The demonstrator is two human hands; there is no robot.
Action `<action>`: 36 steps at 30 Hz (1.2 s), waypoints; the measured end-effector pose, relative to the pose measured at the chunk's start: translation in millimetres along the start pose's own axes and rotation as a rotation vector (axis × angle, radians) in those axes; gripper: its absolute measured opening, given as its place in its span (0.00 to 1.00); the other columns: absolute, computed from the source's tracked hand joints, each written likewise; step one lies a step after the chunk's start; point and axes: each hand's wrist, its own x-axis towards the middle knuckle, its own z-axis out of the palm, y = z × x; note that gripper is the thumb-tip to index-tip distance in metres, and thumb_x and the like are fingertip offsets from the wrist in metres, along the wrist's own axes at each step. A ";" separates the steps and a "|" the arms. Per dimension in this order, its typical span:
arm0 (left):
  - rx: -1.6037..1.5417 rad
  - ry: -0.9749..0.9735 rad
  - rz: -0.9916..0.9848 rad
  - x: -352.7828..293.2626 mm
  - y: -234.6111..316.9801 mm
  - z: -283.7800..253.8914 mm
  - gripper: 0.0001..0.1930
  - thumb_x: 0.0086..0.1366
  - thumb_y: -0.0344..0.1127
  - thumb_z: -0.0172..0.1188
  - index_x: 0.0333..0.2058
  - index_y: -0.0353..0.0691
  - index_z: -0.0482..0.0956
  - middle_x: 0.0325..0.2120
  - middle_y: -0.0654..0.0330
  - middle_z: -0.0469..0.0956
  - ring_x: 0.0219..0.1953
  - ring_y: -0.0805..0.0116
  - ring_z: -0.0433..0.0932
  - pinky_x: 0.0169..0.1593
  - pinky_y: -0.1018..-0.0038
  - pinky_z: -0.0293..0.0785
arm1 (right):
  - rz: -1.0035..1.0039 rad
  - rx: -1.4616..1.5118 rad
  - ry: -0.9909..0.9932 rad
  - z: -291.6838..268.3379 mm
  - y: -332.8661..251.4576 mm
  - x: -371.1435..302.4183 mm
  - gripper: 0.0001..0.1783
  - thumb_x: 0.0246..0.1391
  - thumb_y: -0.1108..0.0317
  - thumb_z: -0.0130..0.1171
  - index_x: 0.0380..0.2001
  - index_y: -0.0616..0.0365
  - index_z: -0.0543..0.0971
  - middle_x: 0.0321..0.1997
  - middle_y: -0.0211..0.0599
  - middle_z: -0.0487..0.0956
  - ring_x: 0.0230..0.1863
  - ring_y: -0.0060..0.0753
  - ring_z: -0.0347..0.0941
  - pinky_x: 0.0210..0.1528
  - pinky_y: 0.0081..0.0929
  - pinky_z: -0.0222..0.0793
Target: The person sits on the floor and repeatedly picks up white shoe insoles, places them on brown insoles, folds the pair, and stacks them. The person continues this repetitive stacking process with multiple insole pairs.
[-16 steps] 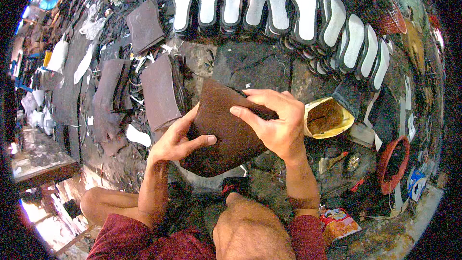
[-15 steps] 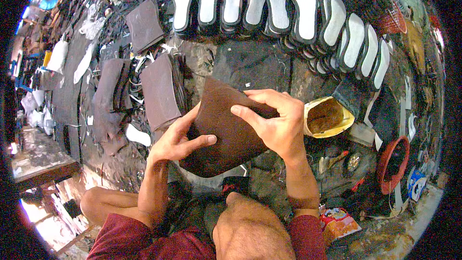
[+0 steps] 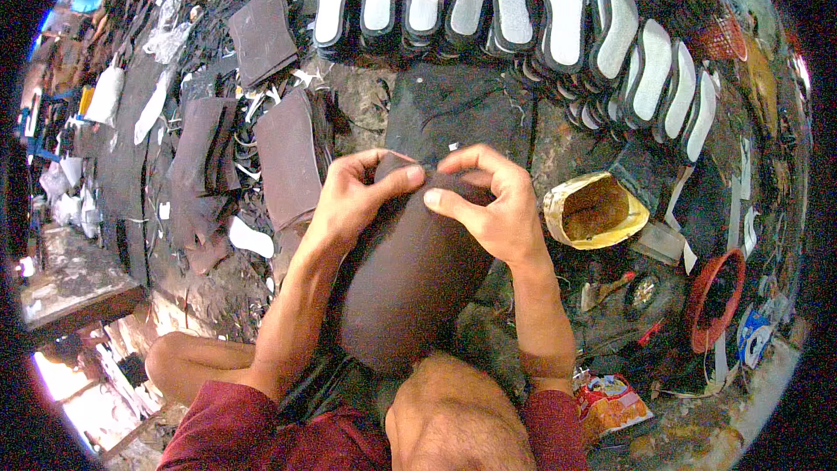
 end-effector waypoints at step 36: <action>-0.142 0.147 0.382 216.2 16.8 73.0 0.21 0.65 0.38 0.66 0.51 0.29 0.78 0.41 0.54 0.83 0.43 0.70 0.80 0.48 0.74 0.76 | -0.154 -1.131 0.554 -73.1 6.9 218.8 0.52 0.36 0.47 0.74 0.64 0.55 0.64 0.48 0.51 0.79 0.54 0.53 0.72 0.54 0.47 0.71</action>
